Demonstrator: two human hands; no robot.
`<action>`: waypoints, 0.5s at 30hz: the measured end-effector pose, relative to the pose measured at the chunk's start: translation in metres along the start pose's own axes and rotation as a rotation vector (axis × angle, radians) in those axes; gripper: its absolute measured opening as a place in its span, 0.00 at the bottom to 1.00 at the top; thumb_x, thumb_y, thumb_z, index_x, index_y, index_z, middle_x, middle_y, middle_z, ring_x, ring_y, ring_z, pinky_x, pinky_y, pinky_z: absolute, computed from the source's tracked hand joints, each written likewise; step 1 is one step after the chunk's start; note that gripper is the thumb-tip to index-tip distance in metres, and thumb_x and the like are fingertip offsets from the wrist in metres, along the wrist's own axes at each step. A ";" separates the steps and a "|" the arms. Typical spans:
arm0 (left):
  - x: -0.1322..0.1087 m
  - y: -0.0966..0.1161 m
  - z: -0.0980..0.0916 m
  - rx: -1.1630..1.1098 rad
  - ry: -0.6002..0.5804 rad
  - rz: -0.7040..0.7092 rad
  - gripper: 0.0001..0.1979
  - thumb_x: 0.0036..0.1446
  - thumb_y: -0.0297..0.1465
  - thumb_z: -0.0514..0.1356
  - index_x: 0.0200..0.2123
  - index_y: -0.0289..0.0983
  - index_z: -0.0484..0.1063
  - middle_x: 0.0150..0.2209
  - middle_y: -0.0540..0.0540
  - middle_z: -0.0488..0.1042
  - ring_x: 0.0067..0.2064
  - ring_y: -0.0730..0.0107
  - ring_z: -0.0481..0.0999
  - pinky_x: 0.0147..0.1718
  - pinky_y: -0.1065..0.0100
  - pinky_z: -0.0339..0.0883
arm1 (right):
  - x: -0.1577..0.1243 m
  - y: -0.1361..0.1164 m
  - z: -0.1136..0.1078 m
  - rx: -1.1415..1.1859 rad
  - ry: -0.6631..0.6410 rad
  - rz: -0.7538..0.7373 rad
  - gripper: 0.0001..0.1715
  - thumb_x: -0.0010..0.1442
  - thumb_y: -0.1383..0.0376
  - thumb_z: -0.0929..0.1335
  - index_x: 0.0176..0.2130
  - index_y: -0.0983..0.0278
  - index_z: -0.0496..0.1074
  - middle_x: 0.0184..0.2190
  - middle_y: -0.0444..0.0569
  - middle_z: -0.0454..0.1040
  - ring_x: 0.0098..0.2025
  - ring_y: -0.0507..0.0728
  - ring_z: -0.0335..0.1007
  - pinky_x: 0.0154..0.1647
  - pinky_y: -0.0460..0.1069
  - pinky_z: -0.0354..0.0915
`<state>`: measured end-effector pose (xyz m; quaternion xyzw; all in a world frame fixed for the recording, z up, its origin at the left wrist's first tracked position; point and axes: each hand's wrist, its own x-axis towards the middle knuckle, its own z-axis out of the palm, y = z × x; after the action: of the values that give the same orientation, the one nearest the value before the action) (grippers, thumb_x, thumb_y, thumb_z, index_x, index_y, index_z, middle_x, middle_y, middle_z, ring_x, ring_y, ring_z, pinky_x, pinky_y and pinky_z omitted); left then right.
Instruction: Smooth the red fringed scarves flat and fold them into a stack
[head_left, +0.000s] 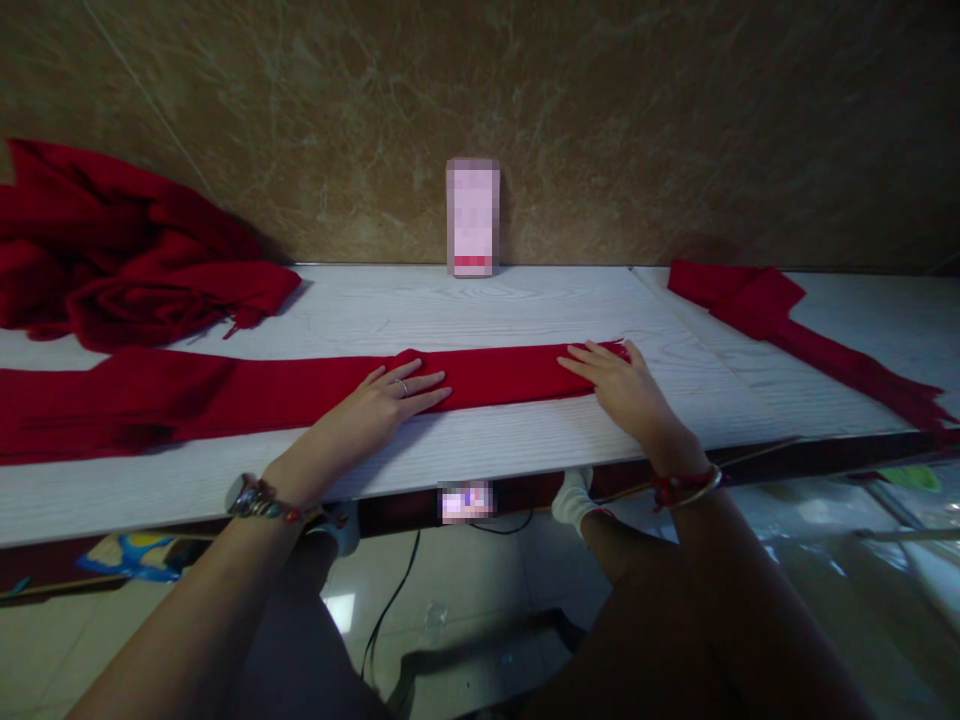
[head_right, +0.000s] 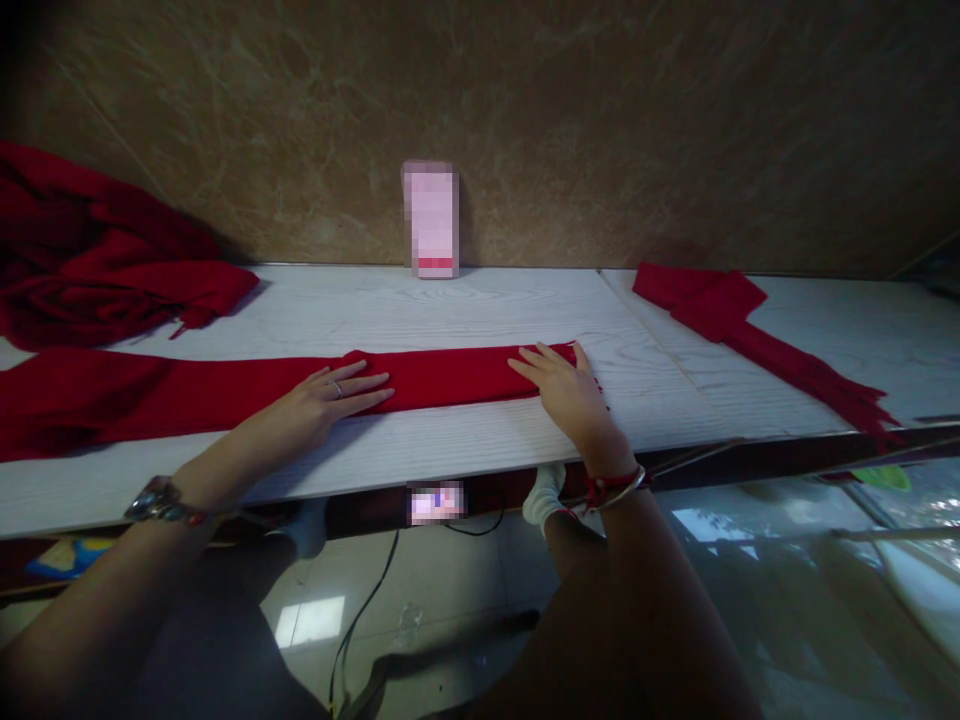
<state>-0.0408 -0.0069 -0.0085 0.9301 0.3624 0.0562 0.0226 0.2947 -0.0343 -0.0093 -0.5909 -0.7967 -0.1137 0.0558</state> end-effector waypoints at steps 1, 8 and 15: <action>0.000 0.001 -0.001 -0.001 -0.005 -0.004 0.30 0.57 0.18 0.43 0.58 0.45 0.64 0.62 0.48 0.63 0.66 0.56 0.54 0.58 0.46 0.57 | 0.000 0.000 0.000 -0.002 -0.003 0.007 0.39 0.54 0.82 0.55 0.58 0.55 0.65 0.60 0.45 0.66 0.64 0.58 0.56 0.61 0.68 0.50; -0.001 0.013 -0.009 -0.002 -0.052 -0.066 0.27 0.57 0.23 0.46 0.59 0.44 0.63 0.61 0.44 0.64 0.64 0.54 0.57 0.56 0.40 0.55 | -0.008 0.015 -0.002 0.009 -0.051 0.115 0.40 0.52 0.82 0.56 0.59 0.59 0.64 0.60 0.49 0.65 0.63 0.61 0.57 0.59 0.67 0.56; 0.009 0.029 -0.019 0.090 0.083 -0.045 0.18 0.64 0.36 0.47 0.48 0.40 0.73 0.54 0.42 0.73 0.61 0.52 0.63 0.58 0.35 0.45 | -0.017 0.041 -0.011 0.072 0.174 0.237 0.33 0.50 0.78 0.58 0.51 0.61 0.73 0.54 0.51 0.72 0.60 0.64 0.61 0.57 0.66 0.59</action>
<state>-0.0167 -0.0223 0.0138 0.9186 0.3861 0.0780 -0.0329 0.3380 -0.0419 0.0017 -0.6662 -0.7172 -0.1286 0.1590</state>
